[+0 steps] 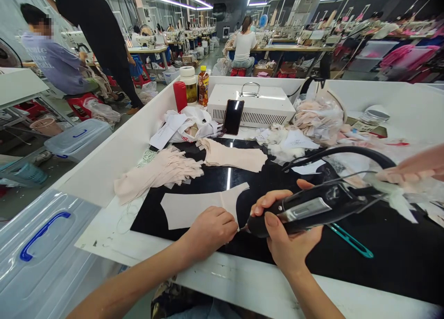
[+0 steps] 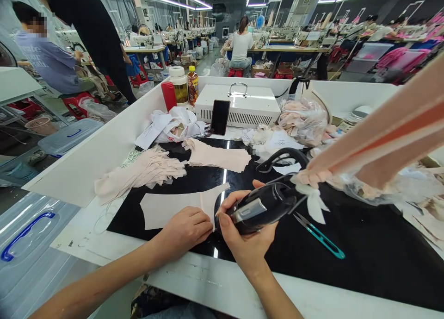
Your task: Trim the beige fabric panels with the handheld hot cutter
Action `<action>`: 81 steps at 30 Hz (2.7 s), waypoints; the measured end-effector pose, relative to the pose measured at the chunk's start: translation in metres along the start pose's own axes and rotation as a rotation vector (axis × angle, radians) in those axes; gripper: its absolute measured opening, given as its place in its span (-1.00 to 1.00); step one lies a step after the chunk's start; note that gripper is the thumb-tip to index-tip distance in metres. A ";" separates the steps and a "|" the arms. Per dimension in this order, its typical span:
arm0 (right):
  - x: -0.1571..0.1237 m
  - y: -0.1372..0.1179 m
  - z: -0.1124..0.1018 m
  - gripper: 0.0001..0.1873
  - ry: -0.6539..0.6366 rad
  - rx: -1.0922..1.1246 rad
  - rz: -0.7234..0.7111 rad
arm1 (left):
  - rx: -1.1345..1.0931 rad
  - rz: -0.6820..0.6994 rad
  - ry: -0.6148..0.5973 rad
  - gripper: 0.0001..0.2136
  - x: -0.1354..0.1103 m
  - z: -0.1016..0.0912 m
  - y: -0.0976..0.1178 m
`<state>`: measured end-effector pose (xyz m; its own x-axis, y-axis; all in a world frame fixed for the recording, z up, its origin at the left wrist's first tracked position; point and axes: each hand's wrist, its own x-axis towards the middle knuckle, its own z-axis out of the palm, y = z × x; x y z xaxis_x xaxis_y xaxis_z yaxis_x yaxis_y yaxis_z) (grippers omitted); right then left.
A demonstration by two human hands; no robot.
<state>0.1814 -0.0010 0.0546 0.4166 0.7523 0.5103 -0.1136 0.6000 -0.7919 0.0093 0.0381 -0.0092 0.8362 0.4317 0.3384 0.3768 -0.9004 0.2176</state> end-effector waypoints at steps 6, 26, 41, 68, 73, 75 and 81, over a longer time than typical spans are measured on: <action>0.001 0.001 0.000 -0.34 0.003 0.010 -0.002 | -0.033 -0.004 -0.005 -0.82 0.000 0.001 -0.001; 0.000 0.001 -0.001 -0.34 0.042 -0.043 0.002 | -0.139 -0.121 0.027 -0.89 0.007 -0.010 -0.002; 0.006 0.006 -0.002 -0.33 0.037 -0.077 -0.029 | -0.109 -0.073 0.018 -0.88 0.010 -0.001 -0.005; -0.004 -0.002 -0.002 -0.38 0.036 -0.074 -0.006 | -0.107 -0.195 0.023 -0.95 0.019 0.000 -0.004; -0.004 -0.001 -0.002 -0.39 0.030 -0.055 -0.016 | -0.081 -0.131 0.034 -0.93 0.017 0.006 -0.003; -0.004 -0.002 -0.002 -0.39 0.036 -0.056 -0.007 | -0.082 -0.100 0.021 -0.91 0.016 0.007 -0.005; -0.003 -0.004 -0.001 -0.40 0.041 -0.046 -0.009 | -0.085 -0.064 -0.010 -0.87 0.014 0.009 -0.008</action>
<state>0.1813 -0.0060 0.0557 0.4543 0.7348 0.5036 -0.0686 0.5925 -0.8026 0.0212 0.0510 -0.0143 0.8152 0.4876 0.3125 0.3951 -0.8628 0.3154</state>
